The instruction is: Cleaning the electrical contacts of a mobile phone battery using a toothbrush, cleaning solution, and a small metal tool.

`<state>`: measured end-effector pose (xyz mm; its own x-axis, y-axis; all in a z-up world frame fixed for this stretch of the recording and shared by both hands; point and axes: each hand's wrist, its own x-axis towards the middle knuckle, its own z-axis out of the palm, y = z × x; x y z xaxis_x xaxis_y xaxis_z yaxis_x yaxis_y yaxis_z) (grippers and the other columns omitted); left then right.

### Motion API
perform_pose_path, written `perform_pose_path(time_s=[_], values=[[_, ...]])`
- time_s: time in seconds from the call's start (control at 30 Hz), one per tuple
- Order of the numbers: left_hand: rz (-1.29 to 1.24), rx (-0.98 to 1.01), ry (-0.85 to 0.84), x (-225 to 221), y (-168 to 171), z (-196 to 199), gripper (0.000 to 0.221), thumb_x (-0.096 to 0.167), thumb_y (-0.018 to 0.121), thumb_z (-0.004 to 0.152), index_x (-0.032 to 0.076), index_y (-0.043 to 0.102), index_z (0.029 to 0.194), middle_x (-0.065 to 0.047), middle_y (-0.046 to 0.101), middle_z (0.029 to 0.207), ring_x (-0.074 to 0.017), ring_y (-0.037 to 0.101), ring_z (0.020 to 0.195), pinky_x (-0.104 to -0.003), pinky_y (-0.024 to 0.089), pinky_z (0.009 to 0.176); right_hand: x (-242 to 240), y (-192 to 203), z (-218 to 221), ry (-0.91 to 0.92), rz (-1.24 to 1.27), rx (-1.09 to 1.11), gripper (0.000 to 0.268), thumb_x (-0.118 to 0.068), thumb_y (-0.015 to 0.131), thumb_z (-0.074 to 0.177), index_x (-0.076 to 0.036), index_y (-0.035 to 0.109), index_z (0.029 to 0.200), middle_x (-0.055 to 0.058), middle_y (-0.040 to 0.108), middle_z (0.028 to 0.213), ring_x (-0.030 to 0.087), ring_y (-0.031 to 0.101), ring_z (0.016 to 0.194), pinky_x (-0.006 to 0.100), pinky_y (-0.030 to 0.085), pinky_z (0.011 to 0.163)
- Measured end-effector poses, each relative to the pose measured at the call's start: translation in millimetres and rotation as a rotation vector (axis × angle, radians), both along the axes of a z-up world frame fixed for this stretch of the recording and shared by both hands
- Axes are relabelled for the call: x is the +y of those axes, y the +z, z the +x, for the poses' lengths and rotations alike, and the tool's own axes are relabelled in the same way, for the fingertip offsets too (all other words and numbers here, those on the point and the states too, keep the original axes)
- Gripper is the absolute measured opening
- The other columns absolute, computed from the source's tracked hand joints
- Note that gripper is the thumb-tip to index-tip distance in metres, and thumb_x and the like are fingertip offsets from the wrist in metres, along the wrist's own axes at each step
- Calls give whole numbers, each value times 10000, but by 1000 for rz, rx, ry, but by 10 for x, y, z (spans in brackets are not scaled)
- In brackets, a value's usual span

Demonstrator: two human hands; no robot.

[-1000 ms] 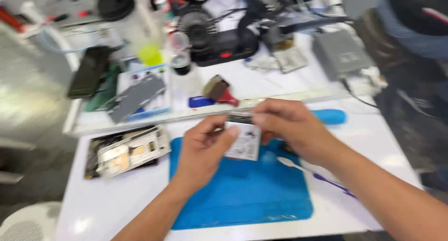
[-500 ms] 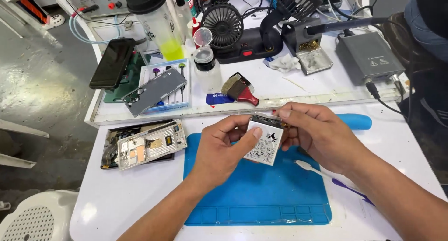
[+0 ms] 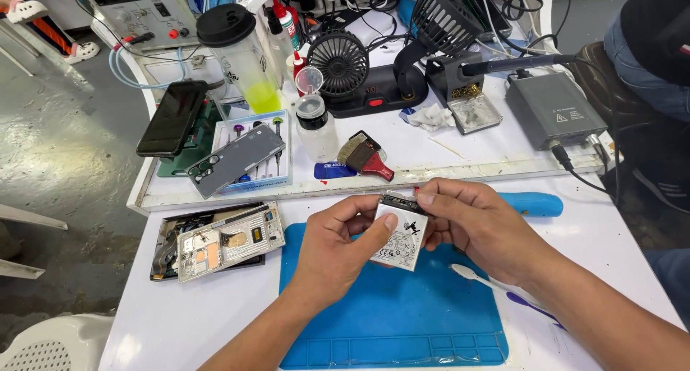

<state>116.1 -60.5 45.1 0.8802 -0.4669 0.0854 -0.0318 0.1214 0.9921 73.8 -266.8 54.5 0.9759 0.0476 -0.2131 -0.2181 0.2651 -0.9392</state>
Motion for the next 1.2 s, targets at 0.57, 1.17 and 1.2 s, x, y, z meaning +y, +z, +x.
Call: perform_pose_path(time_s=[0.57,1.17,1.2], values=[[-5,59,-5,4,37,-27,321,196,731,889,11,742,1152,-120,778,940,-198,761,819,-394,720,520,30,-40,-8,-6,-51,-41,226,-220,653,1007,-28,697,897,110,640,756,233,626,676,369,506,639],[-32,-56,-5,0,42,-48,263,162,728,908,19,754,1126,-88,782,942,-142,722,792,-333,711,575,36,-38,11,-20,-57,-15,205,-179,689,985,-16,701,861,131,673,751,250,606,646,355,491,601],[-32,-37,-9,0,49,-49,273,163,725,907,14,751,1135,-99,777,940,-159,731,795,-354,718,540,34,-51,14,-24,-55,-29,204,-173,695,982,-19,695,848,121,660,749,243,606,646,348,489,600]])
